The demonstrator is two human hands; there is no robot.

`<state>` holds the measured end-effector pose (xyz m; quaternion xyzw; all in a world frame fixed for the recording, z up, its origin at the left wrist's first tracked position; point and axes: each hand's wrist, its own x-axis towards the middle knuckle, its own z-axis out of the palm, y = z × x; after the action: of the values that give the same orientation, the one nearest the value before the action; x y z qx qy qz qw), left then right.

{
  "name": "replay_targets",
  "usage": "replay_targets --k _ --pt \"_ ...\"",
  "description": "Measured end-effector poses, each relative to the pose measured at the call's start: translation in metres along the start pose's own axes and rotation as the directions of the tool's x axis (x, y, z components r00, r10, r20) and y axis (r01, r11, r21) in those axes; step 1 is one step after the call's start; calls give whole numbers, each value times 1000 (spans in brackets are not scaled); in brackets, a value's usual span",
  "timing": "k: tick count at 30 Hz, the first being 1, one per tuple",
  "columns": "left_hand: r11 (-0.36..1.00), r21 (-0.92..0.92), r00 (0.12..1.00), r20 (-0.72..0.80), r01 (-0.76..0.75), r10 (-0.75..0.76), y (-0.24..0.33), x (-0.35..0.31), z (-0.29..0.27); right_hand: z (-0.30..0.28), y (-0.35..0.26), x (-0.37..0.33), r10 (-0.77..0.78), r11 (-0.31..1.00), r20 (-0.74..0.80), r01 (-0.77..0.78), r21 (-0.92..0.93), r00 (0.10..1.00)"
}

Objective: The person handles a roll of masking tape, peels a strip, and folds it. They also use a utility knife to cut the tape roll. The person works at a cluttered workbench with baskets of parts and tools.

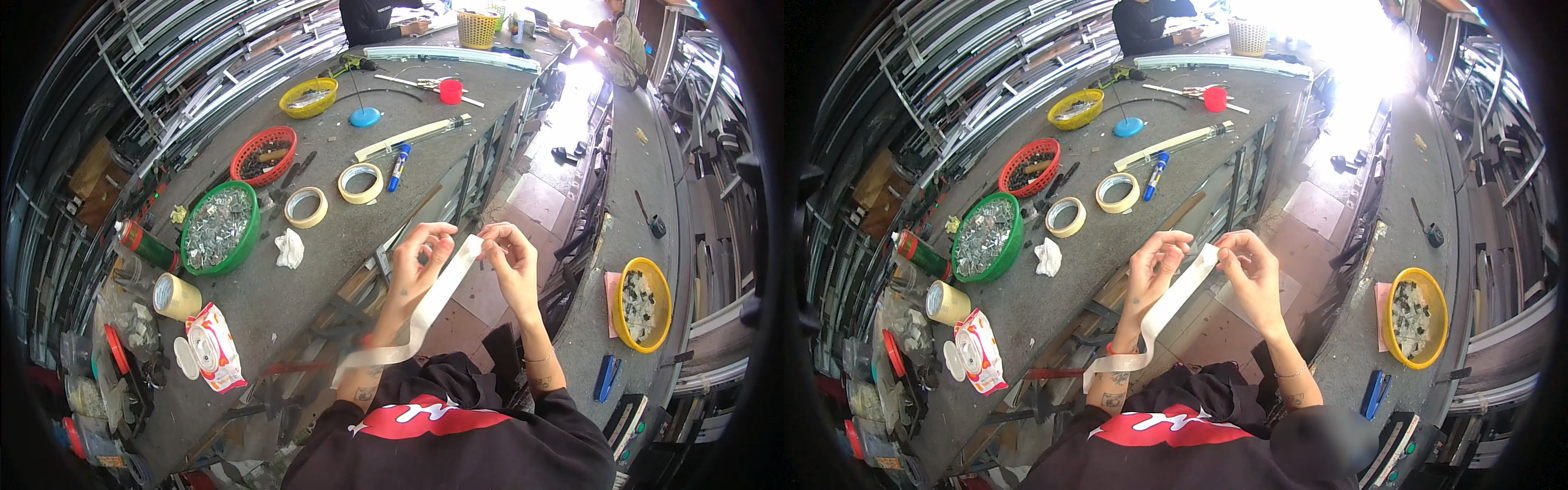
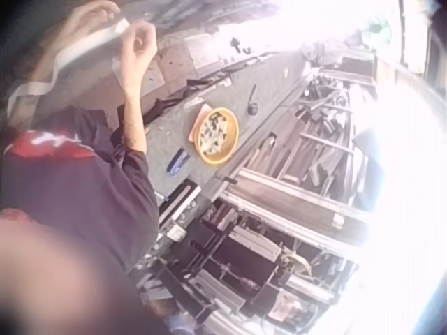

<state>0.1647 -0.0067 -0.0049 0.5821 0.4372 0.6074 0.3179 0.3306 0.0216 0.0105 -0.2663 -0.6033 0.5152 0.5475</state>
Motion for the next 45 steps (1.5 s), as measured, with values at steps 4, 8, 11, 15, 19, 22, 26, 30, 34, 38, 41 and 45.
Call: replay_targets --k 4,8,11,15,19,22,26,30,34,38,41,45 --pt "999 47 993 114 -4 -1 13 5 3 1 -5 -4 33 999 41 -32 -11 999" --pt "998 -47 979 203 41 -31 9 7 2 -2 -8 -1 113 991 111 -121 64 987" --pt "989 -137 985 169 50 -27 2 5 4 -2 -7 3 254 933 120 -276 231 960" --pt "971 -231 998 38 67 -59 -5 3 10 0 -4 4 142 983 -169 -118 143 975" --pt "972 -219 995 -28 92 -100 -6 3 15 1 0 -1 187 972 -149 -205 -115 971" --pt "977 -185 994 -24 105 -111 -4 1 21 4 6 -2 154 984 -39 -157 -80 987" --pt "996 -83 999 -35 15 -18 -5 0 24 4 10 -2 239 958 -20 -240 -156 971" --pt "928 -363 992 -60 81 -110 -7 5 24 5 13 -5 188 978 34 -184 -93 982" --pt "691 -681 941 -9 242 -339 -8 2 37 10 18 -7 79 995 10 -78 -68 997" --pt "673 -666 922 57 320 -382 -10 6 43 7 19 -9 57 996 -89 -50 77 994" --pt "898 -392 978 11 198 -210 -9 19 25 -1 16 -11 99 995 -79 -96 37 992" --pt "1000 -2 999 -43 -10 10 3 30 6 -7 13 -11 47 999 -62 -47 -4 997"
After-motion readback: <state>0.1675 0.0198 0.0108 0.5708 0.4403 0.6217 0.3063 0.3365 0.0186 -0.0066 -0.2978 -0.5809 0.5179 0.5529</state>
